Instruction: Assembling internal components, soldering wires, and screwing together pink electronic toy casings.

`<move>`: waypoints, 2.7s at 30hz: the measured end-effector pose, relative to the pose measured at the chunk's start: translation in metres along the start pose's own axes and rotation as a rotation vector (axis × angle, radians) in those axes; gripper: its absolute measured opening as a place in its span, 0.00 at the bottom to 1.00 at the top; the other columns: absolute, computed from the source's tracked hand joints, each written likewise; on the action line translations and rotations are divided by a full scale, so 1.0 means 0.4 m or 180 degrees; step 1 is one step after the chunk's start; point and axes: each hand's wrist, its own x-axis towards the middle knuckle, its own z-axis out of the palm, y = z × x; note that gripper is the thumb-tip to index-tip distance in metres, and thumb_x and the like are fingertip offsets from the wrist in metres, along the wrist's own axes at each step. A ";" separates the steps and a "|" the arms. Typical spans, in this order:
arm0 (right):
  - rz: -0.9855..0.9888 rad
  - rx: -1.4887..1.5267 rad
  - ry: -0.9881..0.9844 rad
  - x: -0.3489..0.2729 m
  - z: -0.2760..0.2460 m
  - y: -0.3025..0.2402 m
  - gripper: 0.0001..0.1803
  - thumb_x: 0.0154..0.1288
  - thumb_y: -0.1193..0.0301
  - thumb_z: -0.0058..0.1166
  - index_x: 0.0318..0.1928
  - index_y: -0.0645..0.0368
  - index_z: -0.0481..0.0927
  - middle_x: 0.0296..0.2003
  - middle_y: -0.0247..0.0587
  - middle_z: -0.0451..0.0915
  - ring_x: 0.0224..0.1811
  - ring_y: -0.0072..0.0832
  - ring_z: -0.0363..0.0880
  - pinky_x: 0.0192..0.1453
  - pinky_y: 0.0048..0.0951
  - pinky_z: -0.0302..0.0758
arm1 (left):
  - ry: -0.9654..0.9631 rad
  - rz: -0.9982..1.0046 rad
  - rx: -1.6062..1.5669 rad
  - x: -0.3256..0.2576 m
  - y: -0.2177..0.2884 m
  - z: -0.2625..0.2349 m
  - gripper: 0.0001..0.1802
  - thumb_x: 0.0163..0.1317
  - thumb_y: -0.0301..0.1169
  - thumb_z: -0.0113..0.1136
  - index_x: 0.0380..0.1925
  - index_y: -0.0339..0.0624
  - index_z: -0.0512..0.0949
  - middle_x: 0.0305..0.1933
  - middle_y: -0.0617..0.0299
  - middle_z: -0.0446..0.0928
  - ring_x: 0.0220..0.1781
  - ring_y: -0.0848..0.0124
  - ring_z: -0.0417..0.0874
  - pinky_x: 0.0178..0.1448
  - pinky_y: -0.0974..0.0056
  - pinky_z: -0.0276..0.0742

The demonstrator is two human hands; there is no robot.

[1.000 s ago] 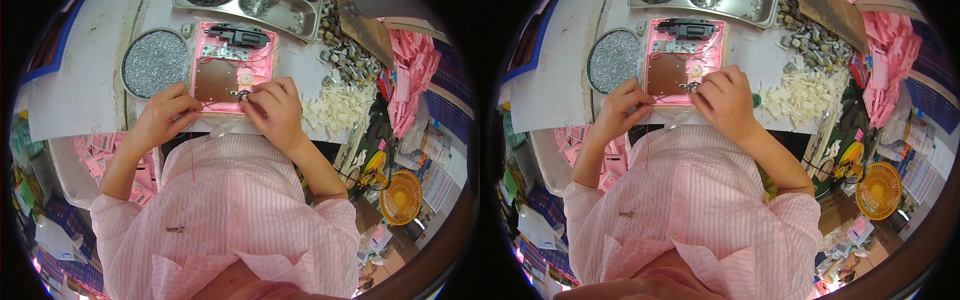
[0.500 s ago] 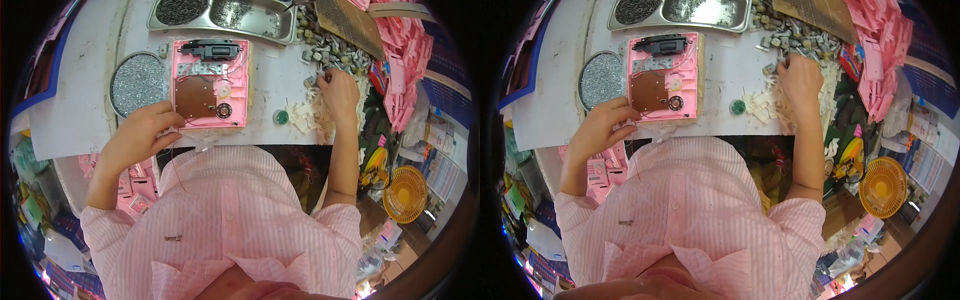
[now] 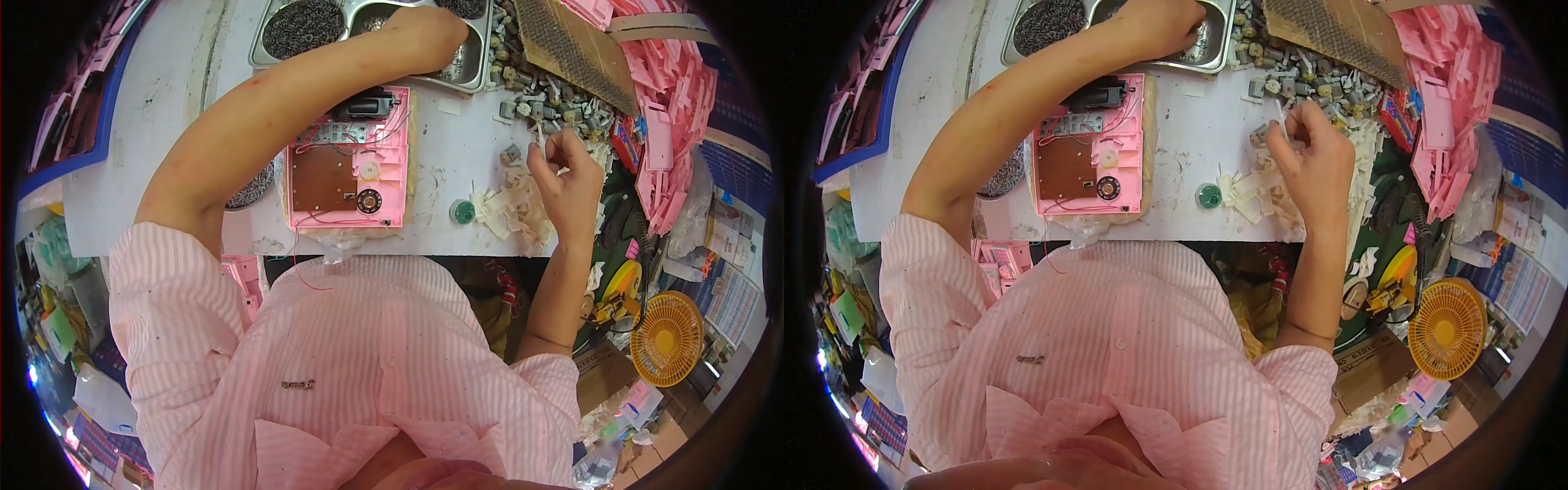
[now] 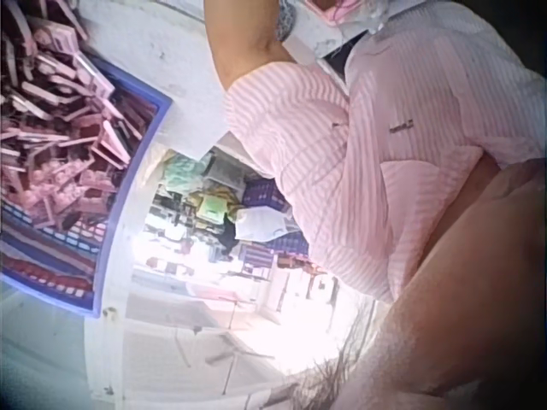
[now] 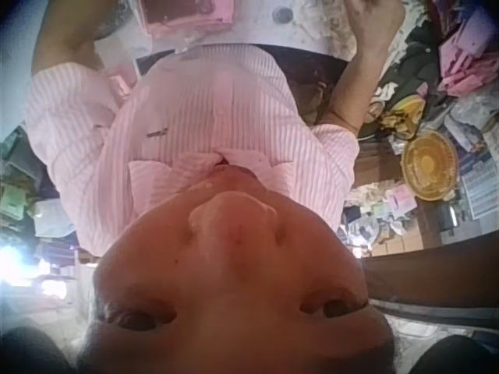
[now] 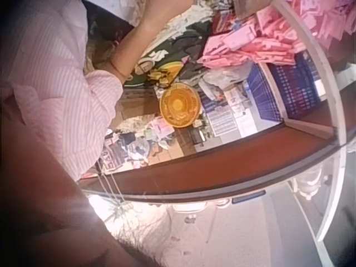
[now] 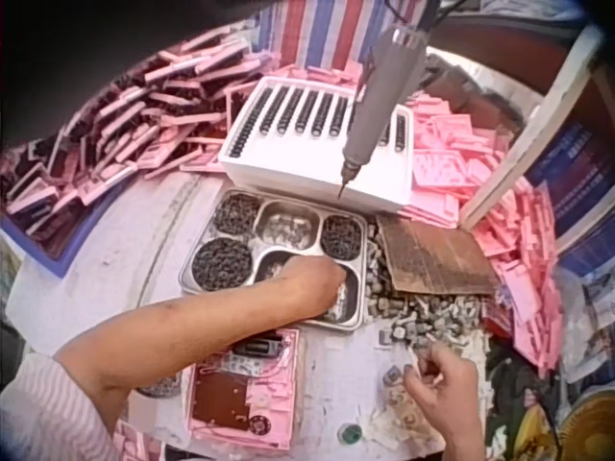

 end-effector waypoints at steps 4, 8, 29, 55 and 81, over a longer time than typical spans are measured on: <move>-0.0071 0.0190 0.0146 -0.027 -0.007 0.011 0.11 0.59 0.72 0.66 0.32 0.62 0.75 0.26 0.37 0.77 0.27 0.24 0.72 0.36 0.26 0.73 | 0.0691 0.0301 -0.0230 -0.017 -0.019 0.001 0.10 0.58 0.29 0.59 0.34 0.35 0.84 0.37 0.43 0.84 0.39 0.46 0.86 0.44 0.49 0.82; -0.0189 0.0627 0.0238 -0.030 0.001 -0.001 0.09 0.59 0.74 0.66 0.35 0.63 0.78 0.30 0.36 0.80 0.32 0.23 0.76 0.40 0.25 0.73 | 0.1268 0.0330 -0.1118 -0.109 -0.061 -0.044 0.09 0.56 0.30 0.64 0.34 0.35 0.83 0.35 0.46 0.83 0.36 0.47 0.85 0.45 0.50 0.82; -0.2339 0.1163 -0.0422 -0.141 0.161 -0.214 0.24 0.47 0.78 0.74 0.48 0.59 0.86 0.30 0.37 0.82 0.27 0.33 0.79 0.29 0.28 0.74 | -0.0041 -0.1036 -0.7295 -0.672 0.065 0.054 0.08 0.68 0.21 0.62 0.45 0.38 0.76 0.44 0.54 0.84 0.41 0.69 0.89 0.45 0.65 0.89; -0.1968 0.0334 -0.0432 -0.052 0.207 -0.135 0.16 0.47 0.72 0.74 0.40 0.53 0.87 0.37 0.34 0.80 0.44 0.37 0.74 0.47 0.36 0.74 | 0.1567 0.0802 -0.1799 -0.636 0.021 0.074 0.14 0.50 0.20 0.72 0.37 0.40 0.82 0.35 0.58 0.79 0.34 0.61 0.82 0.33 0.61 0.77; -0.2153 0.0291 -0.0560 -0.038 0.253 -0.146 0.15 0.52 0.68 0.71 0.42 0.53 0.86 0.39 0.32 0.80 0.44 0.35 0.75 0.49 0.36 0.72 | 0.0852 0.0644 -0.1201 -0.622 0.032 0.068 0.13 0.60 0.24 0.65 0.45 0.41 0.79 0.59 0.58 0.82 0.47 0.58 0.85 0.48 0.58 0.82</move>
